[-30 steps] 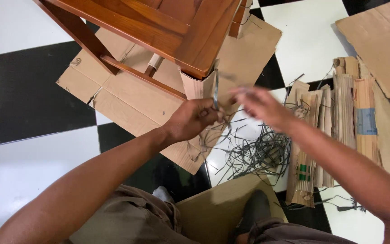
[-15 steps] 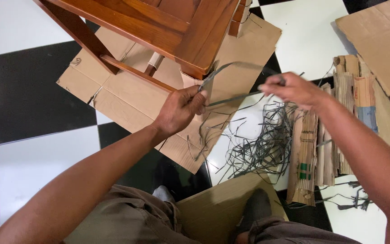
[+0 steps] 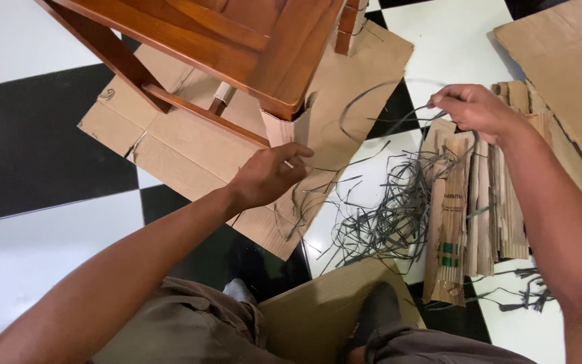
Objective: Wrapping a wooden chair leg with protective cardboard and securing it with wire ties
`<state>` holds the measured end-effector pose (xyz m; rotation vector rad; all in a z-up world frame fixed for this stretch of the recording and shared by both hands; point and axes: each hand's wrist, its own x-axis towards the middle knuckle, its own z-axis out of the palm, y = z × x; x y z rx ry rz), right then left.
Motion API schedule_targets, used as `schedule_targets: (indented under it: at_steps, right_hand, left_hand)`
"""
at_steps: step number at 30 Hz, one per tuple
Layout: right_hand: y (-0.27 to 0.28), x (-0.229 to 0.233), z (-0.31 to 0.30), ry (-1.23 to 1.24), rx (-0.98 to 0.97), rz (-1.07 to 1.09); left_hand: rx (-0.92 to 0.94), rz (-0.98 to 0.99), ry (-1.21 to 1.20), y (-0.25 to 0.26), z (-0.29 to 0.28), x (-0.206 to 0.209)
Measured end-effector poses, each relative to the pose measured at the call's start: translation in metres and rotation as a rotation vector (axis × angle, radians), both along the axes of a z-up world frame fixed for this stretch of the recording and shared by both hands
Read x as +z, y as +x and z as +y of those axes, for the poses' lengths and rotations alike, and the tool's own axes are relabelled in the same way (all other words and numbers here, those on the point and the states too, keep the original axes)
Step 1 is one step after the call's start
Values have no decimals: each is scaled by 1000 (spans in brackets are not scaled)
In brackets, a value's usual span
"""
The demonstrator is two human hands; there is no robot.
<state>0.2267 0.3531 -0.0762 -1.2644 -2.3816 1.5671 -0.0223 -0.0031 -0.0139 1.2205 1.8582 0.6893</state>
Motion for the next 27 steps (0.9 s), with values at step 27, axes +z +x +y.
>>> schedule_targets:
  at_steps: [27]
  right_hand:
    - [-39, -117, -104, 537, 888, -539]
  left_hand:
    - [-83, 24, -207, 2, 16, -48]
